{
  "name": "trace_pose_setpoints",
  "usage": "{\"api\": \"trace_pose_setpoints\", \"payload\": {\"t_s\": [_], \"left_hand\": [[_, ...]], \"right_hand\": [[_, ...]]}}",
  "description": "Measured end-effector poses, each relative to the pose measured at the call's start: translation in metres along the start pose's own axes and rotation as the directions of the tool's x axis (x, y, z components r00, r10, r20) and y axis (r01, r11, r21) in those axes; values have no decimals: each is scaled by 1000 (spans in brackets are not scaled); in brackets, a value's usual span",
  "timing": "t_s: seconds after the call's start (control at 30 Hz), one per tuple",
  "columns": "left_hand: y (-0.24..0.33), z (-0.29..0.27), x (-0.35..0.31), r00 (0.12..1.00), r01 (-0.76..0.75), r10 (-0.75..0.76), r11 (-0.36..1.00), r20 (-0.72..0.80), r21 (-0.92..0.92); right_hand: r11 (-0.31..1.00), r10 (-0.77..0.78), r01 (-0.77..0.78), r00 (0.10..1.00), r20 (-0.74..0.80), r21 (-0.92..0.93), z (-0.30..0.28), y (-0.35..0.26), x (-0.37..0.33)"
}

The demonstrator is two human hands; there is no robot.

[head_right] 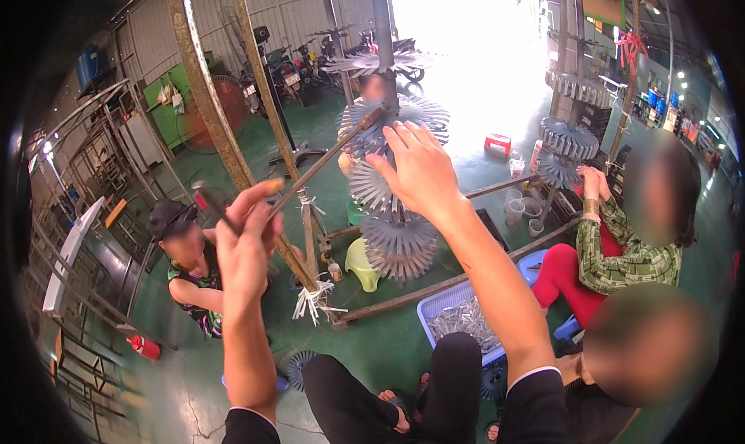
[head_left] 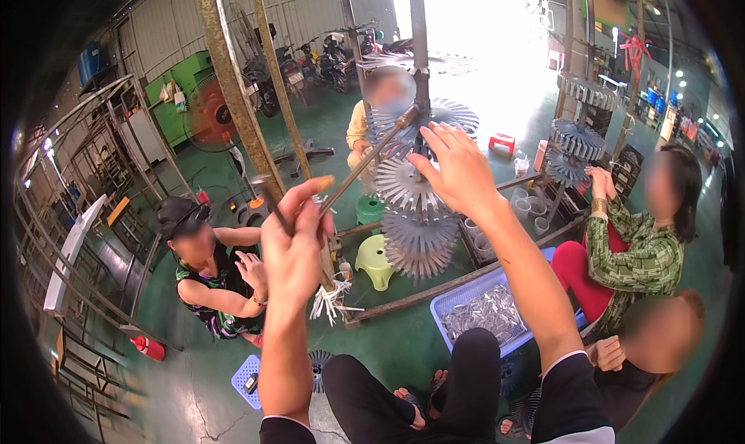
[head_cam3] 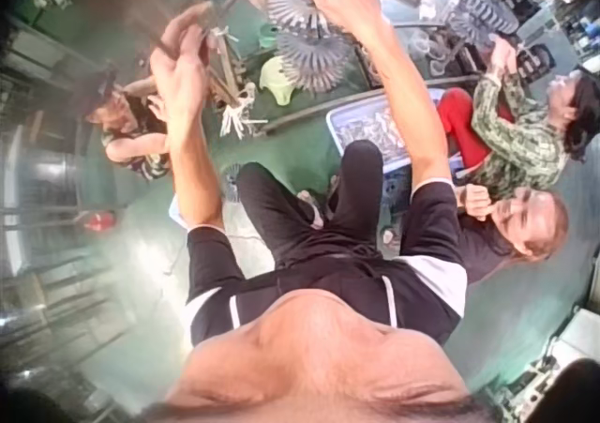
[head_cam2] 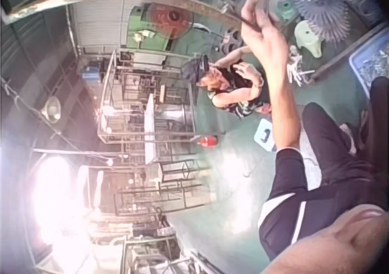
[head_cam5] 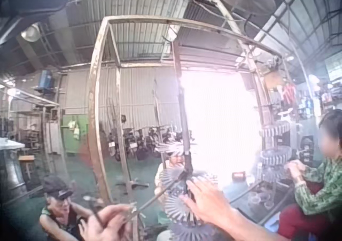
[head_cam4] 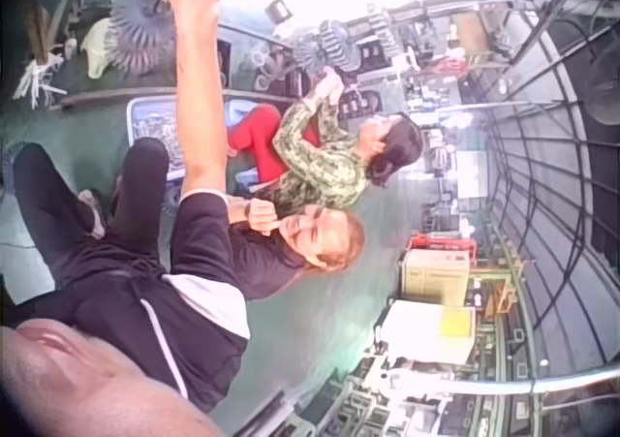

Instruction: The person sits on a low stool and uses a metal rod to insert and secure small metal pieces into a rotating, star-shaped metal assembly. They repeatedly pick up pieces from a nearby basket and attach them to the assembly while other workers perform similar tasks nearby.

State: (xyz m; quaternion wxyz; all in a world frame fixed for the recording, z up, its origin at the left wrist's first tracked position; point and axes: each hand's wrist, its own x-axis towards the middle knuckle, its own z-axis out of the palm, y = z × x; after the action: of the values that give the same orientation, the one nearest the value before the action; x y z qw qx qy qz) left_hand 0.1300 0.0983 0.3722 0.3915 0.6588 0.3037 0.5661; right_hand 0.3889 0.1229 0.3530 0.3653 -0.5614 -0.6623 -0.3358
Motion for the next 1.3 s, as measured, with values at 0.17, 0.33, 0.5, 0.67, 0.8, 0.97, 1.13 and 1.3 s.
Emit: {"api": "trace_pose_setpoints", "payload": {"t_s": [0.17, 0.33, 0.5, 0.67, 0.8, 0.97, 1.13, 1.3], "left_hand": [[-1, 1, -31, 907, 398, -372, 610, 195, -685], [-1, 35, -42, 891, 400, -387, 422, 238, -813], [4, 52, -59, 905, 341, -358, 286, 230, -895], [16, 63, -60, 901, 314, -338, 72, 273, -947], [20, 67, -56, 886, 308, -298, -192, 354, -932], [30, 77, -48, 922, 229, -294, -109, 251, -967], [2, 71, -35, 984, 172, -75, 603, 159, -779], [-7, 59, -32, 985, 170, -91, 697, 150, -696]], "right_hand": [[991, 42, -41, 999, -9, 125, -8, 6, -5], [989, 50, -47, 999, -18, 141, -15, 4, -8], [981, 70, -66, 997, -13, 184, -25, 4, -10], [981, 69, -65, 997, -15, 185, -27, 3, -12], [979, 69, -66, 998, -9, 193, -22, 6, -13], [973, 69, -67, 998, 0, 223, -25, 5, -10], [882, 119, -164, 985, 127, 443, -38, 18, -5], [720, 42, -195, 970, 240, 666, -148, -55, 13]]}}
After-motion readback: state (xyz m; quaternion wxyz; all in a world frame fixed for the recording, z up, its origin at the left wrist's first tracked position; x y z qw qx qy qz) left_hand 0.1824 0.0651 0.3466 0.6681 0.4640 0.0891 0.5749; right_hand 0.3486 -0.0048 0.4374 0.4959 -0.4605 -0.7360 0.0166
